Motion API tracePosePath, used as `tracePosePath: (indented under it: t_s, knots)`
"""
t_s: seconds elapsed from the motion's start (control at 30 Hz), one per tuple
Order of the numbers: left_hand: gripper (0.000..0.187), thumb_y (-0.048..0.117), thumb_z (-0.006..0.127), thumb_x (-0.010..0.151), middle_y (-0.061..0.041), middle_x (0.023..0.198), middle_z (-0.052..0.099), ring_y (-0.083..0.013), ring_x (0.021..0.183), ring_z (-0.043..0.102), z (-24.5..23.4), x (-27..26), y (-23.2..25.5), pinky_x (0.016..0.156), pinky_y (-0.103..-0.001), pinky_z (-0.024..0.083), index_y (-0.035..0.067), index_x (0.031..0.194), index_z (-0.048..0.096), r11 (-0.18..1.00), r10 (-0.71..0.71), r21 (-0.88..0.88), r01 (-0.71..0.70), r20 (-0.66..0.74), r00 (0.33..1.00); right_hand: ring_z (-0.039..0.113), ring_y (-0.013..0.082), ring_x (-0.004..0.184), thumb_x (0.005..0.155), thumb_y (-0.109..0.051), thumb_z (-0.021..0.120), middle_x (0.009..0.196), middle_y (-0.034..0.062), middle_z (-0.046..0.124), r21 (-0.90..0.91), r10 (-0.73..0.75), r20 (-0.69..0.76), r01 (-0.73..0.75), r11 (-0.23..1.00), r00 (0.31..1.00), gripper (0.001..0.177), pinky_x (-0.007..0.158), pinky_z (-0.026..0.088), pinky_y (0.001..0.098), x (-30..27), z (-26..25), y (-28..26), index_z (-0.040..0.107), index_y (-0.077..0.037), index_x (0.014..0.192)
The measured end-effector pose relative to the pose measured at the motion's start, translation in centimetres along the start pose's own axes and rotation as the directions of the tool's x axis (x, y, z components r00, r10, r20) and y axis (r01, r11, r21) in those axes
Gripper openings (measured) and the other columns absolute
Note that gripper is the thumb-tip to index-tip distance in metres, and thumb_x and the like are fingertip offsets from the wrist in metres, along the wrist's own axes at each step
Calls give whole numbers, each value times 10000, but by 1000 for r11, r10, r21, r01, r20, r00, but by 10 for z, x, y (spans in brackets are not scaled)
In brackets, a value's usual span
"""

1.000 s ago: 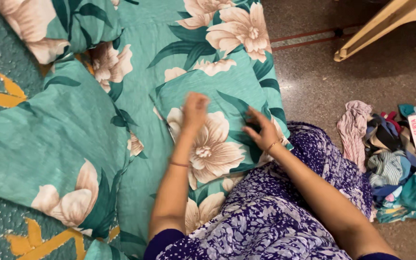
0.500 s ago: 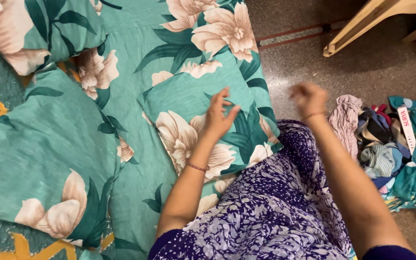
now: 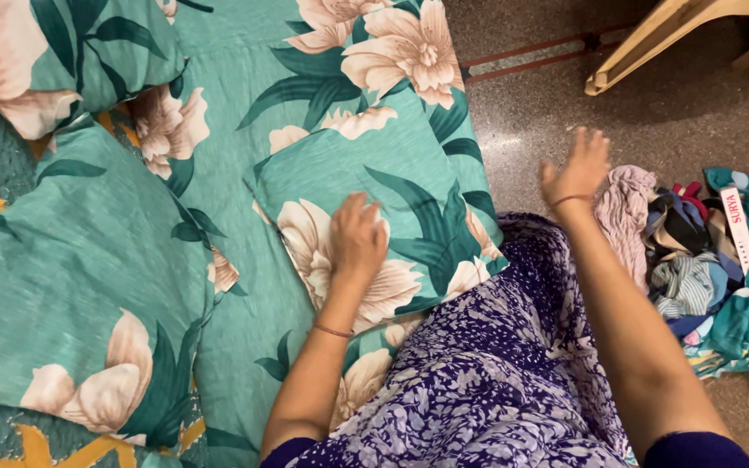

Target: The person folds a teal and white floral bedspread and several matching pillowcases by hand, working first on a surface and then on the floor.

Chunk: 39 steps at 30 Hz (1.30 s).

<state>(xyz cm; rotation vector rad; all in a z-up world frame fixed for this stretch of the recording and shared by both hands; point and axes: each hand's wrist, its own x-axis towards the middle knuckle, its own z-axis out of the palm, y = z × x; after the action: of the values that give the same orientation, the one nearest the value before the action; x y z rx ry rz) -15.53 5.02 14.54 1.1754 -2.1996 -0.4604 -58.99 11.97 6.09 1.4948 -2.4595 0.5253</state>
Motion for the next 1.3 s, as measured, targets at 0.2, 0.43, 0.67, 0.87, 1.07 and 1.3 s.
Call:
tracePosePath:
  t_s: [0.2, 0.43, 0.67, 0.87, 1.07, 1.3]
  knots:
    - [531, 320, 660, 892, -160, 1541, 443, -365, 1457, 349, 37, 12, 55, 1141, -678, 222, 60, 1351, 603, 976, 117, 120, -180, 404, 907, 499, 472, 1376, 923, -341, 763, 1468, 299, 551, 326, -216, 264, 124, 937, 940, 651, 1191, 393, 510, -32, 4, -91, 558, 34, 1413]
    - [646, 420, 583, 965, -94, 1640, 369, -373, 1533, 262, 77, 78, 17, 1217, -649, 175, 115, 1523, 476, 960, 61, 243, -141, 309, 949, 616, 480, 1126, 642, -568, 904, 1239, 346, 614, 406, -103, 482, -118, 906, 870, 1067, 938, 507, 476, -75, -37, -174, 498, 92, 1377]
    - [750, 533, 604, 917, -108, 1628, 323, -404, 1501, 256, 107, 139, -18, 1165, -643, 179, 130, 1527, 437, 948, -43, 315, -43, 262, 964, 674, 467, 1011, 684, -622, 861, 1059, 304, 692, 258, 81, 712, -367, 894, 697, 853, 871, 527, 487, -83, -39, -163, 581, 44, 1137]
    - [916, 670, 665, 848, -169, 1528, 445, -402, 1414, 380, 115, 185, -64, 1179, -600, 224, 94, 1516, 416, 935, -323, 250, 253, 295, 899, 702, 364, 991, 639, -558, 906, 1039, 262, 707, 381, -23, 742, -393, 837, 670, 824, 874, 541, 425, -84, -35, -141, 595, 43, 1111]
    - [786, 638, 789, 739, -162, 1255, 665, -353, 1197, 599, 108, 189, -83, 1037, -520, 416, 87, 1276, 634, 911, -411, 145, 386, 392, 823, 675, 181, 1105, 679, -264, 914, 1223, 99, 727, 584, -243, 811, -709, 395, 533, 765, 980, 520, 318, -87, -38, -140, 597, -2, 1324]
    - [406, 101, 919, 821, -22, 1058, 744, -138, 946, 679, -18, 221, -79, 897, -303, 566, 51, 1165, 708, 552, -186, -823, 137, 39, 982, 617, 182, 922, 776, -162, 896, 1000, 116, 673, 820, -301, 408, -201, 536, 862, 484, 847, 531, 330, -21, -115, -171, 616, -9, 1140]
